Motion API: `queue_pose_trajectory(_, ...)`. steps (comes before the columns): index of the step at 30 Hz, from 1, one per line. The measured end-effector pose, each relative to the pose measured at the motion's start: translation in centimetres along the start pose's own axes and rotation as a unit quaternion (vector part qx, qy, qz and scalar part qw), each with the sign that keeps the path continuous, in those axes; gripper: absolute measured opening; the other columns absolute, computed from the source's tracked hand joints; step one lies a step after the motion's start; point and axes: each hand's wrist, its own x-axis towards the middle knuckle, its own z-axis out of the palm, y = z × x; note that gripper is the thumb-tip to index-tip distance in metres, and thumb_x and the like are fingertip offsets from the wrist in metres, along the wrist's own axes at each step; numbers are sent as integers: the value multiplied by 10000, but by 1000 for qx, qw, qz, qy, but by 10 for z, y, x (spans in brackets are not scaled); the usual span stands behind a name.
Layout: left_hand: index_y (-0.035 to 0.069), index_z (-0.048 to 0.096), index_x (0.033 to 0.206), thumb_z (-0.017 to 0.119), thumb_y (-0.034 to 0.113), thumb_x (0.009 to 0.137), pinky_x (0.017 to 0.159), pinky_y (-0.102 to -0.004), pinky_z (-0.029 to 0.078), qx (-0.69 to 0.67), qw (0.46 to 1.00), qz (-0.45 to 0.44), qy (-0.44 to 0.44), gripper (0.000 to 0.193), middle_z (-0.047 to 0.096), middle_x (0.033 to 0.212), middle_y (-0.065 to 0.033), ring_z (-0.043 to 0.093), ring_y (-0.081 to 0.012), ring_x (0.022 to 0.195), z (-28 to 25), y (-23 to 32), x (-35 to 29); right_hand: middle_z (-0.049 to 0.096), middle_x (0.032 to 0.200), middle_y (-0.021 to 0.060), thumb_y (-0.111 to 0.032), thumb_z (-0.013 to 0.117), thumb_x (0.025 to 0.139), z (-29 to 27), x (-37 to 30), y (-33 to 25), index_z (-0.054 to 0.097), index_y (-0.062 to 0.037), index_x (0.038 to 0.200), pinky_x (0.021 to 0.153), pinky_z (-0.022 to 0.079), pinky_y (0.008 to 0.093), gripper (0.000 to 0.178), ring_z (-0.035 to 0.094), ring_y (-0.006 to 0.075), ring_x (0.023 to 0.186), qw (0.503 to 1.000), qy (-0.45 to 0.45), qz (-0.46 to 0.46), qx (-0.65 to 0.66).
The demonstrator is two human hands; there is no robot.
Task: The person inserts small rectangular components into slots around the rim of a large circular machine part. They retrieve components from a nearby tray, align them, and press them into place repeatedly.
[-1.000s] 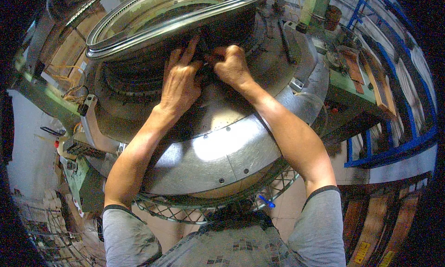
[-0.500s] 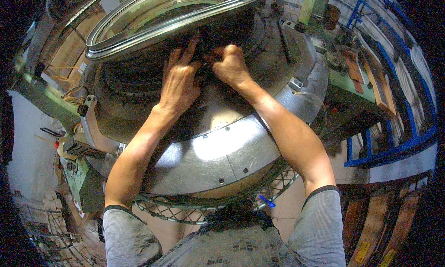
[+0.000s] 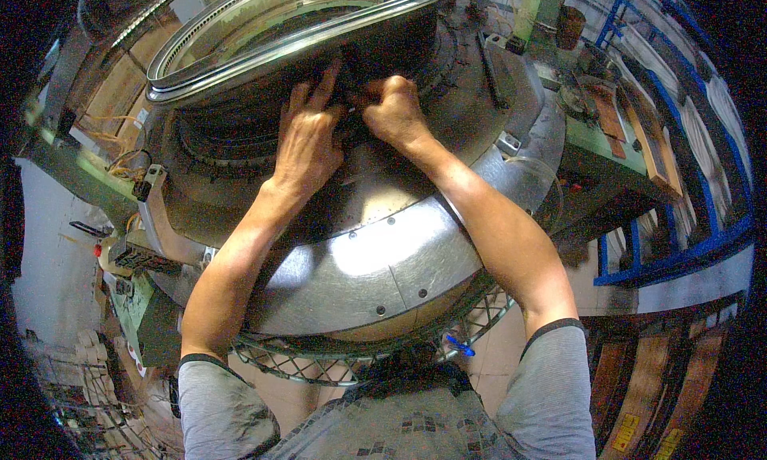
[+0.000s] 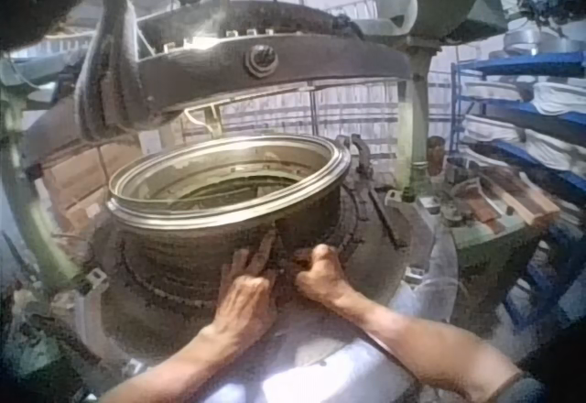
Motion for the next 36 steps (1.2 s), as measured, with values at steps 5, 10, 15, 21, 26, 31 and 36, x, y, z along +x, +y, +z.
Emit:
queue_pose_trajectory(5,12,735,930,696,4,583,983,-504,454,-6,1000,-2,-14,349,320,1607,-131,468,-404,1203,-3,1,2,694,673,159,-199,747,850,1,0,0,760,0,881,602,499,330,202,566,84,630,1000,7,5,-12)
queue_pose_trajectory(10,15,738,982,651,-42,577,1046,-531,451,-14,999,-12,-42,418,318,1608,-144,465,-479,1231,-4,0,3,710,702,170,-189,744,841,2,0,-1,765,-3,894,614,510,333,194,597,97,634,1000,12,1,4)
queue_pose_trajectory(15,18,745,911,725,52,578,898,-488,467,13,1000,9,-19,336,307,1616,-96,449,-351,1179,-3,-1,3,722,721,162,-184,736,843,1,0,-4,765,-1,910,615,515,336,196,601,93,642,1000,17,13,-8)
queue_pose_trajectory(21,38,741,977,677,1,573,987,-522,466,13,999,-4,-47,410,272,1633,-91,462,-414,1204,-6,1,4,717,708,161,-196,739,847,-1,-1,-8,760,3,901,622,521,338,208,605,86,650,1000,11,19,-2)
queue_pose_trajectory(26,29,737,1064,659,-31,598,977,-513,509,49,996,10,-73,476,288,1622,-122,530,-417,1157,-14,3,9,695,730,226,-148,722,795,-2,0,-16,747,9,866,610,525,372,174,681,205,631,999,27,16,-29)
queue_pose_trajectory(31,11,764,1031,671,11,668,736,-394,587,97,990,37,-97,374,546,1434,-165,704,-304,888,-26,-6,18,650,728,288,-68,649,626,5,-7,-25,646,46,637,684,559,464,114,698,400,697,987,42,-48,-146)
queue_pose_trajectory(36,115,338,1454,576,-58,734,670,-456,587,34,991,50,-119,778,660,966,-241,690,-381,727,-41,-33,15,707,741,217,-168,742,794,9,-5,-21,749,25,884,620,524,384,213,697,243,640,998,27,18,-49)
